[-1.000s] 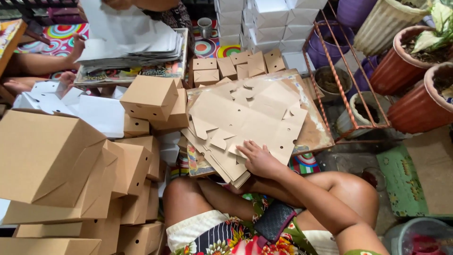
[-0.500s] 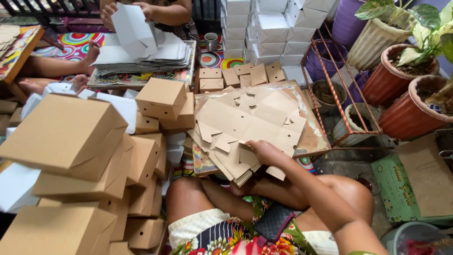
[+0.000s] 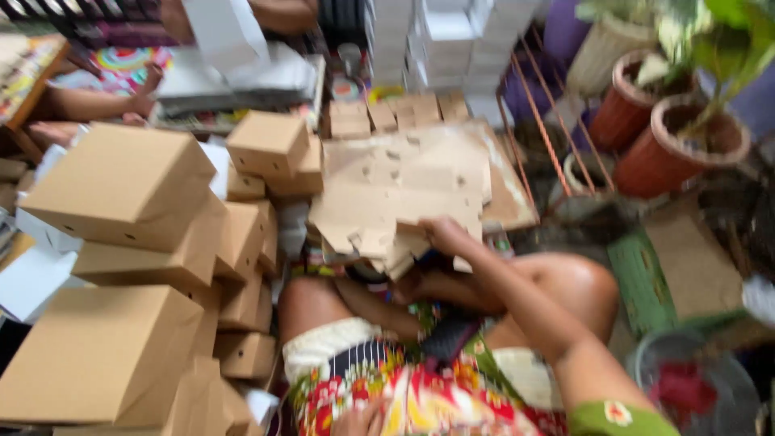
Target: Assembling small cardboard boxes from flat templates by folding and tucking tabs.
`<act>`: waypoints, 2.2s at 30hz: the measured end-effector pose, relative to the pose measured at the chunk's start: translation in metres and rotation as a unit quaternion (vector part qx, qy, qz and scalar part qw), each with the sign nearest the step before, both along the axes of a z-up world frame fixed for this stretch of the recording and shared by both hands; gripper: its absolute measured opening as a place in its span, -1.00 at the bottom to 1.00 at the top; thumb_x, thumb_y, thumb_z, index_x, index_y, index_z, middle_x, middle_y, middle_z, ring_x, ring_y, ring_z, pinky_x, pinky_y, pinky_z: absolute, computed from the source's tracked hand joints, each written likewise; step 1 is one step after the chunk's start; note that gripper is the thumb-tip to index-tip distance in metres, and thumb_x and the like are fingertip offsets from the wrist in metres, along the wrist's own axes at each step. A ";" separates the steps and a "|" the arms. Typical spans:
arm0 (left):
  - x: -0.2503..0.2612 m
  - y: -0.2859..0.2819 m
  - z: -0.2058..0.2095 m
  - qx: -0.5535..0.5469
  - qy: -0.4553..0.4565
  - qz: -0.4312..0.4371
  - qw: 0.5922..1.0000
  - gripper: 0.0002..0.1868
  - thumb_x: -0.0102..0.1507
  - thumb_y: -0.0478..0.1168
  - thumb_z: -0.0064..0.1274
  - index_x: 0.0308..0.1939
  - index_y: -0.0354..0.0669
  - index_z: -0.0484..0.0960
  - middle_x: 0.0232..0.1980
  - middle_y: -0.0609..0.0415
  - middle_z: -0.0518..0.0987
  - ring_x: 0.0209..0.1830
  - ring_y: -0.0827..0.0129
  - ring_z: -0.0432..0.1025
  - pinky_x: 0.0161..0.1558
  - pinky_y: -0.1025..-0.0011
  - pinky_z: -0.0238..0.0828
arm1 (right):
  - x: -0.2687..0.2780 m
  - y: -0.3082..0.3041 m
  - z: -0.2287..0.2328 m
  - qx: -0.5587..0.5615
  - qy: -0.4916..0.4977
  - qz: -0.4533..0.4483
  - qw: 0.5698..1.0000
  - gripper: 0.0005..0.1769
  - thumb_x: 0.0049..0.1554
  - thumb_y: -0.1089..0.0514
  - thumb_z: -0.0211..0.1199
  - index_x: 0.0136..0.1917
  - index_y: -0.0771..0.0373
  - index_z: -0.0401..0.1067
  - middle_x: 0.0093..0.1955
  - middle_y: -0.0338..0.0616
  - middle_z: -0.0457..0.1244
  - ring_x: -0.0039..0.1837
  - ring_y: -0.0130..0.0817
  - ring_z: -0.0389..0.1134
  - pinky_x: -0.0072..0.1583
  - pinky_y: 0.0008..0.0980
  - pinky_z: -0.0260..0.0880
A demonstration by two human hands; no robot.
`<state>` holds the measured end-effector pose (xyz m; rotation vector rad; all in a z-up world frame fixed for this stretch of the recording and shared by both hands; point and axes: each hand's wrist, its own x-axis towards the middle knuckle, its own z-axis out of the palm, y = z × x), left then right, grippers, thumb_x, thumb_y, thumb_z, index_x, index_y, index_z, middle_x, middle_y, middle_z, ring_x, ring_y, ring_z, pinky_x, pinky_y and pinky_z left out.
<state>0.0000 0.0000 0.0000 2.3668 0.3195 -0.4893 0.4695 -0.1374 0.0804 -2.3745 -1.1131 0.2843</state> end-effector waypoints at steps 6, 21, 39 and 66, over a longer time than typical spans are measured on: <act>0.014 -0.010 -0.002 0.046 -0.012 -0.003 0.999 -0.61 0.39 0.01 -0.13 0.27 0.64 0.55 -0.60 0.28 0.39 -0.68 0.47 0.23 -0.48 0.43 0.24 | 0.001 0.009 0.028 -0.011 0.065 -0.031 0.997 -0.89 0.17 0.29 0.10 -0.04 0.24 0.42 -0.17 -0.06 0.35 -0.12 -0.15 0.34 -0.13 -0.20 0.24; 0.028 -0.010 0.016 0.048 0.143 -0.082 0.985 -0.50 0.41 0.08 -0.12 0.45 0.68 0.29 -0.38 0.03 0.50 -0.37 0.17 0.43 -0.26 0.25 0.34 | -0.074 -0.013 0.050 0.061 -0.001 0.021 0.998 -0.32 0.13 0.41 -0.01 0.50 0.13 0.25 0.50 0.06 0.15 0.54 -0.03 0.16 0.36 0.09 0.22; 0.089 -0.016 0.075 -0.001 0.073 -0.091 0.993 -0.45 0.36 -0.27 0.03 0.43 0.21 0.42 -0.58 0.13 0.44 -0.50 0.37 0.36 -0.31 0.35 0.43 | -0.124 -0.126 -0.045 -0.169 0.125 0.079 0.974 -0.61 0.15 0.26 0.10 0.25 0.07 0.41 0.24 -0.01 0.23 0.12 0.08 0.38 0.00 0.05 0.39; 0.142 -0.050 0.095 -0.010 0.012 -0.135 0.991 -0.47 0.36 0.02 -0.22 0.38 0.02 0.45 -0.69 0.20 0.48 -0.73 0.43 0.28 -0.60 0.35 0.25 | -0.271 -0.113 -0.008 0.242 0.222 -0.055 0.943 -0.58 0.34 0.26 0.10 0.45 0.26 0.28 0.06 0.09 0.41 -0.02 -0.24 0.50 0.04 -0.35 0.57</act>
